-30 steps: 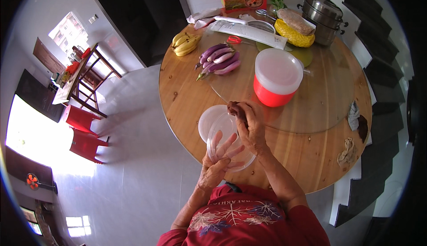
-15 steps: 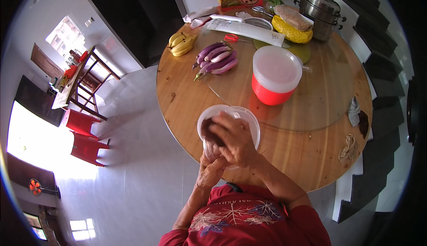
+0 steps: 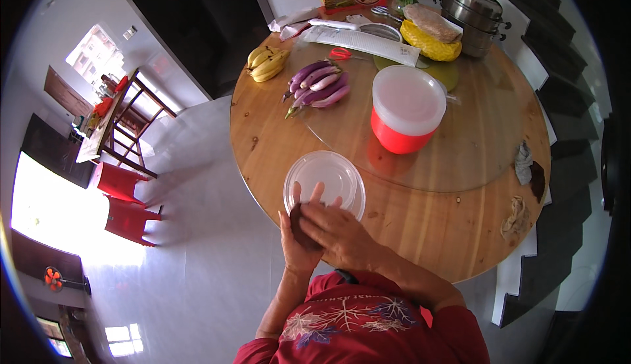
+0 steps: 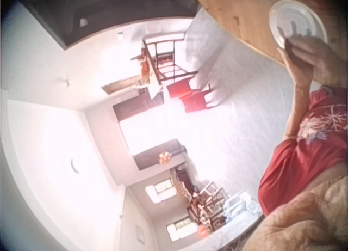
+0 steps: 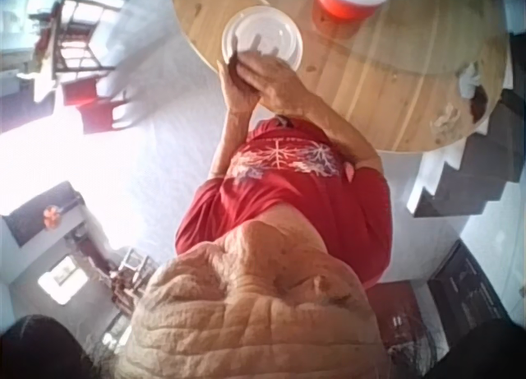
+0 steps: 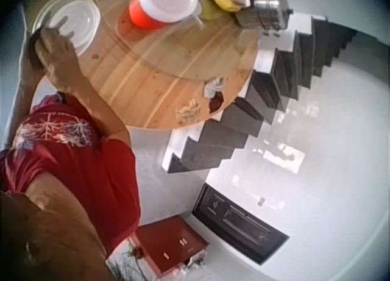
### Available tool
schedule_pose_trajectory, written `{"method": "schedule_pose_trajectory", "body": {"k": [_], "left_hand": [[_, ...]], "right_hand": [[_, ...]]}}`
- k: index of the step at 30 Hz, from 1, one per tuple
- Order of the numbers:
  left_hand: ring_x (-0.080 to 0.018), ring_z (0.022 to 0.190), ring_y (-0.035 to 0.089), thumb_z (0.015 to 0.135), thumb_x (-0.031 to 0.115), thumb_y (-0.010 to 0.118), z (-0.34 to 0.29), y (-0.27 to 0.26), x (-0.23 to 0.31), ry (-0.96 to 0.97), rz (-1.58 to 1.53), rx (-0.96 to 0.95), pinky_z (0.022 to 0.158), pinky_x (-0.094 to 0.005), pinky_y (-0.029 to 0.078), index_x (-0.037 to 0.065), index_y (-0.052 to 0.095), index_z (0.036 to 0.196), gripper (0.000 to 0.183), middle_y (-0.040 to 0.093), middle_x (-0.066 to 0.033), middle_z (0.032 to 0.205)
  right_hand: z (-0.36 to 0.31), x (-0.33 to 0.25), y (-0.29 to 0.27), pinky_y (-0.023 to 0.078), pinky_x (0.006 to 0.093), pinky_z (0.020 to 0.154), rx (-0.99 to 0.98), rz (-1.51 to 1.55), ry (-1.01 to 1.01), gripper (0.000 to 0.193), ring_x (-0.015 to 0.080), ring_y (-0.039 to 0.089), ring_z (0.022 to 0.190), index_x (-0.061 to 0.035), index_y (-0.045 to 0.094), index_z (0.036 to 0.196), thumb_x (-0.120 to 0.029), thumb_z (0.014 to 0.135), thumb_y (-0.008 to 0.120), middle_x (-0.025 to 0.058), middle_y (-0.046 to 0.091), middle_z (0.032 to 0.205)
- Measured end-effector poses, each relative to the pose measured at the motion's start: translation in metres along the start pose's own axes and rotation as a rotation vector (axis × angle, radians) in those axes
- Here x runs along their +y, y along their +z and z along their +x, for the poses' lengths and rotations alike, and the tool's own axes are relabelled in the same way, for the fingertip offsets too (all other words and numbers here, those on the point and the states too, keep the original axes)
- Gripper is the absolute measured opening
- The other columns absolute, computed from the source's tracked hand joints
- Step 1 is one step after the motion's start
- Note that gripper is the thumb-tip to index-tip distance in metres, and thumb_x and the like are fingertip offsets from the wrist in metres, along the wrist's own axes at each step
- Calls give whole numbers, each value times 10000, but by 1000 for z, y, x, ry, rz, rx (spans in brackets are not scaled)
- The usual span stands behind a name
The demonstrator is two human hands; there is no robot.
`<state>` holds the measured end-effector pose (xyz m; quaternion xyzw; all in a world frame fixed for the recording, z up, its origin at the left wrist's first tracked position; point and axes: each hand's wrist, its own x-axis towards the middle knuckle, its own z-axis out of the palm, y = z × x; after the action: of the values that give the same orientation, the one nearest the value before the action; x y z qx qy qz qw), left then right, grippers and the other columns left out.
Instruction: The person cleans a stack of clear plastic containers using a dark cloth. They repeatedly dip the cloth into a red water container to wet it, then wipe the inside and outside of each container. The person handles the containers one by one, wiping them thoroughly before placing them back on the table.
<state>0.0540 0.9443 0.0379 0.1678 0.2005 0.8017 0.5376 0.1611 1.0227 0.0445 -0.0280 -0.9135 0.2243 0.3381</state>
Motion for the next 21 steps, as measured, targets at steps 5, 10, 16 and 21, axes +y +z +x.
{"method": "schedule_pose_trajectory", "body": {"k": [5,10,16,21], "left_hand": [[-459,1378,301,934,704,280,-1,-2,-2,-20,-22,-18,1107,-547,313,272,175,1537,750,203,-163,1575],[-370,1346,389,981,504,436,-4,-13,-15,108,27,215,1070,-504,387,226,186,1531,665,273,-145,1549],[-515,1314,373,940,203,606,-11,-11,-9,-85,107,80,908,-621,510,290,185,1515,719,271,-168,1540],[-541,1311,364,919,235,630,-11,-18,-14,-110,132,-72,905,-676,471,254,327,1465,624,280,-193,1536]], "right_hand": [[0,-1,2,380,368,1036,-14,6,-49,448,237,443,1328,-8,582,1263,-120,830,579,104,496,1401],[38,7,-8,355,405,1048,121,16,-7,490,273,431,1330,5,565,1264,-111,794,632,124,483,1397],[36,54,-21,377,449,1030,248,-215,165,473,353,486,1237,-59,563,1271,-109,812,670,169,455,1384],[12,84,-32,467,403,952,247,538,354,483,330,554,1125,-88,564,1288,-9,818,645,170,510,1247]]}}
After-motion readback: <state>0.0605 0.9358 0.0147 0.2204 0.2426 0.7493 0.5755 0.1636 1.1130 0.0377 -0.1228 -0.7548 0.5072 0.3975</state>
